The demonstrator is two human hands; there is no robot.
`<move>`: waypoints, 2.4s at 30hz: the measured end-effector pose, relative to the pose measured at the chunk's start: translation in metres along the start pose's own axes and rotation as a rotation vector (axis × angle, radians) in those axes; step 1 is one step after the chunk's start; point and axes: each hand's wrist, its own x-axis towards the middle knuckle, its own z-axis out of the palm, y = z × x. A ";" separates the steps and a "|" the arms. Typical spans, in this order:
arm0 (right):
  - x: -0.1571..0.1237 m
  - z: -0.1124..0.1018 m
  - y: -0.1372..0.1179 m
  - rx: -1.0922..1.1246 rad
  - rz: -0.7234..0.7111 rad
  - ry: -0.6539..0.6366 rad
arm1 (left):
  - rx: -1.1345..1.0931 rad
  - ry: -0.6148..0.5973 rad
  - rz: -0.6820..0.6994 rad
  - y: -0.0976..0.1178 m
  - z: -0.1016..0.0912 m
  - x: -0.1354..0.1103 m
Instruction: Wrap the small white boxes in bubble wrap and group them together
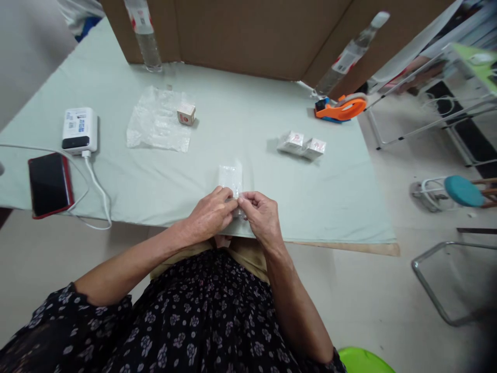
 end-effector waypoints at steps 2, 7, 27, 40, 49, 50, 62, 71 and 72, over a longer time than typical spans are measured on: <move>-0.002 -0.001 -0.004 -0.025 -0.003 -0.031 | -0.072 0.034 -0.017 0.000 0.000 -0.001; -0.005 -0.013 -0.014 -0.146 -0.032 -0.188 | -0.188 0.090 -0.081 0.002 0.005 -0.002; 0.009 -0.031 -0.022 -0.518 -0.276 -0.505 | -0.468 0.286 -0.461 0.012 0.014 0.010; 0.080 -0.039 0.003 -0.043 0.261 -0.334 | -0.464 0.204 -0.529 0.014 0.012 0.012; 0.099 -0.026 0.005 -0.083 0.235 -0.402 | -0.448 0.201 -0.432 0.015 0.015 0.010; 0.100 -0.025 0.006 -0.081 0.237 -0.405 | -0.427 0.202 -0.403 0.016 0.015 0.010; 0.101 -0.019 0.005 -0.148 0.119 -0.328 | -0.104 0.144 -0.204 0.021 0.014 0.008; 0.096 -0.011 0.005 -0.056 0.108 -0.325 | -0.174 0.171 -0.219 0.021 0.015 0.007; 0.095 -0.009 0.006 -0.029 0.094 -0.311 | -0.184 0.172 -0.225 0.020 0.015 0.007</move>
